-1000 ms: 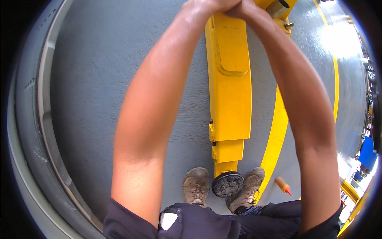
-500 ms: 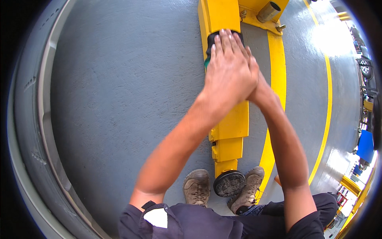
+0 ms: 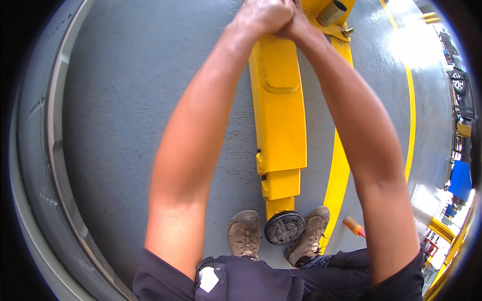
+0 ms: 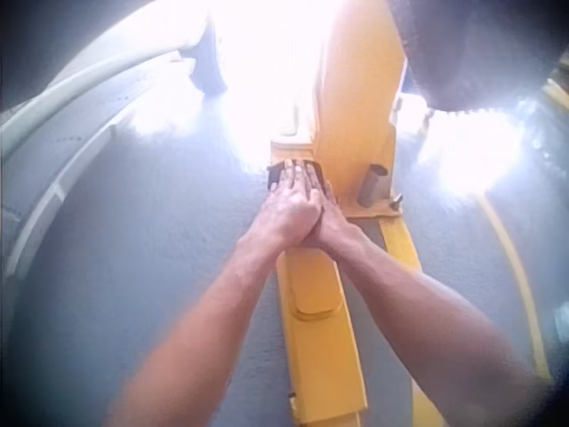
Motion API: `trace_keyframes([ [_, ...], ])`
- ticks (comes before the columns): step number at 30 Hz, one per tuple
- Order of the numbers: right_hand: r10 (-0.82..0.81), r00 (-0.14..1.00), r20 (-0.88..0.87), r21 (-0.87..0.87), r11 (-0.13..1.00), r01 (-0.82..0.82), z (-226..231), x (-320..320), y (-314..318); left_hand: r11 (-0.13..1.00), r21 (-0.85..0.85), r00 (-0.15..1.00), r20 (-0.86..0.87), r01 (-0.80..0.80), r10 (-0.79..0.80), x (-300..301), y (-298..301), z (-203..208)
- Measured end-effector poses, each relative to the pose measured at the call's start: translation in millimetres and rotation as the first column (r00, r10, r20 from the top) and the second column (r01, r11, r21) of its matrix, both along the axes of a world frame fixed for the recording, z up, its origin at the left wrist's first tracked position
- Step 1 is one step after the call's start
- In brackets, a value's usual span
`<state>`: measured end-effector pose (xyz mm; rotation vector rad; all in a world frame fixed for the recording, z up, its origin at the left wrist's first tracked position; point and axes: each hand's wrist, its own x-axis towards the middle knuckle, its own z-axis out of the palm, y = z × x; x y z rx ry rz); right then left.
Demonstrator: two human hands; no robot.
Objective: The person applies a liquid from a small bottle onto a yellow metal beam and wipes it with a green cloth. They repeatedly rub and wipe the beam surface, focusing on different sections along its length.
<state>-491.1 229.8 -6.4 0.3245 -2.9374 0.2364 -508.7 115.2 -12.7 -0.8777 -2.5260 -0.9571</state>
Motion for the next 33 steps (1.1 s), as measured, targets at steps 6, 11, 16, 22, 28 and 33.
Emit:
trace_keyframes([
  [6,0.058,0.989,-0.135,-0.038,0.997,-0.064,-24.3,149.2,-3.9,0.996,0.083,0.982,-0.188,0.018,-0.002,139.7,-14.5,-20.4],
  [11,0.075,0.996,-0.038,-0.143,0.987,-0.080,-16.0,177.4,-9.4,0.986,-0.165,0.989,0.143,-0.001,0.025,169.3,-14.0,-5.0],
  [16,0.206,0.946,-0.252,0.027,0.978,-0.206,-31.5,110.3,13.0,0.996,-0.050,0.997,0.028,-0.072,0.073,102.8,8.1,-16.1],
  [22,0.017,0.940,0.340,-0.164,0.986,0.041,6.8,-20.4,55.6,0.938,-0.344,0.893,-0.433,-0.041,-0.119,-17.0,17.1,27.6],
  [28,0.000,0.988,0.157,-0.194,0.980,0.031,48.4,-39.3,8.5,0.838,-0.541,0.962,-0.187,0.068,-0.199,-72.4,12.0,44.6],
  [33,-0.116,0.985,0.124,0.224,0.971,0.086,-18.4,29.0,73.6,0.976,-0.132,0.984,-0.015,0.172,-0.176,30.5,40.2,26.1],
])
